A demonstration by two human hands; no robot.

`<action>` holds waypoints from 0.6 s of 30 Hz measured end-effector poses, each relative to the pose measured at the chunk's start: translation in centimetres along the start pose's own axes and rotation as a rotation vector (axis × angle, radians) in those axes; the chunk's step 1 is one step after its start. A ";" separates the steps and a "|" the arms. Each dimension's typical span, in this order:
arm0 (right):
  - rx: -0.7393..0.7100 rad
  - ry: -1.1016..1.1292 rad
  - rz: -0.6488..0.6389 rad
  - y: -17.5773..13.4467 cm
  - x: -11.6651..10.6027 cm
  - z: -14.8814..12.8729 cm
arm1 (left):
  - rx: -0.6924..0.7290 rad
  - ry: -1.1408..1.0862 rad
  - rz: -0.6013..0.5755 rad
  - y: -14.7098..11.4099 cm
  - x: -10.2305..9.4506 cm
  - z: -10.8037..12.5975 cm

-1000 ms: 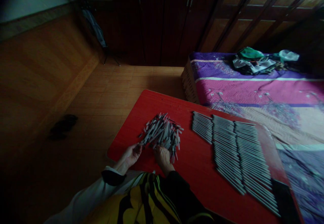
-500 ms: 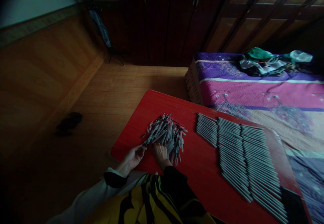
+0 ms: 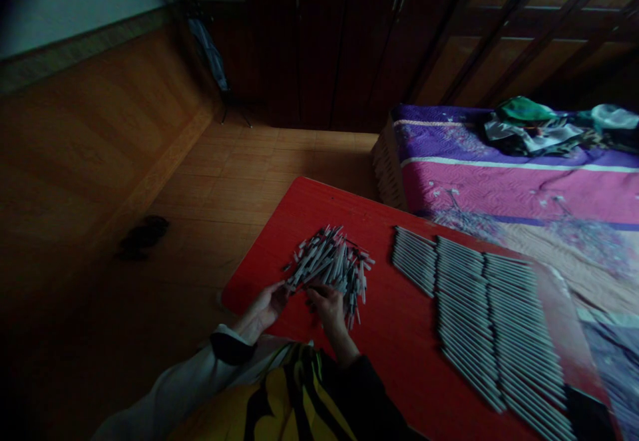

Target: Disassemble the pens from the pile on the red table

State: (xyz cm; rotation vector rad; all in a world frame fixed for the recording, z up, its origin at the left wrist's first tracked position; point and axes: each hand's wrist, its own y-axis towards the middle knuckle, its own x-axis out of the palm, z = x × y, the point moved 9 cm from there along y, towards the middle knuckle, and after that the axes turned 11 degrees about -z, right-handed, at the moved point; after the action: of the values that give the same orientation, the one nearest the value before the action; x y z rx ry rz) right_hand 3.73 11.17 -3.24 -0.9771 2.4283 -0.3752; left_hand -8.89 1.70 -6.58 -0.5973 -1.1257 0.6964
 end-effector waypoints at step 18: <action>-0.100 0.372 0.099 -4.4 -1.8 -3.7 | 0.238 0.157 -0.218 -2.3 5.1 2.2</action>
State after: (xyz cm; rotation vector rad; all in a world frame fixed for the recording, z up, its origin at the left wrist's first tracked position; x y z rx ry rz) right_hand 5.37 9.62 2.33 -0.8875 2.8431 -0.4369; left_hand -9.18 4.26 -1.09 -0.3156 -0.9296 0.5743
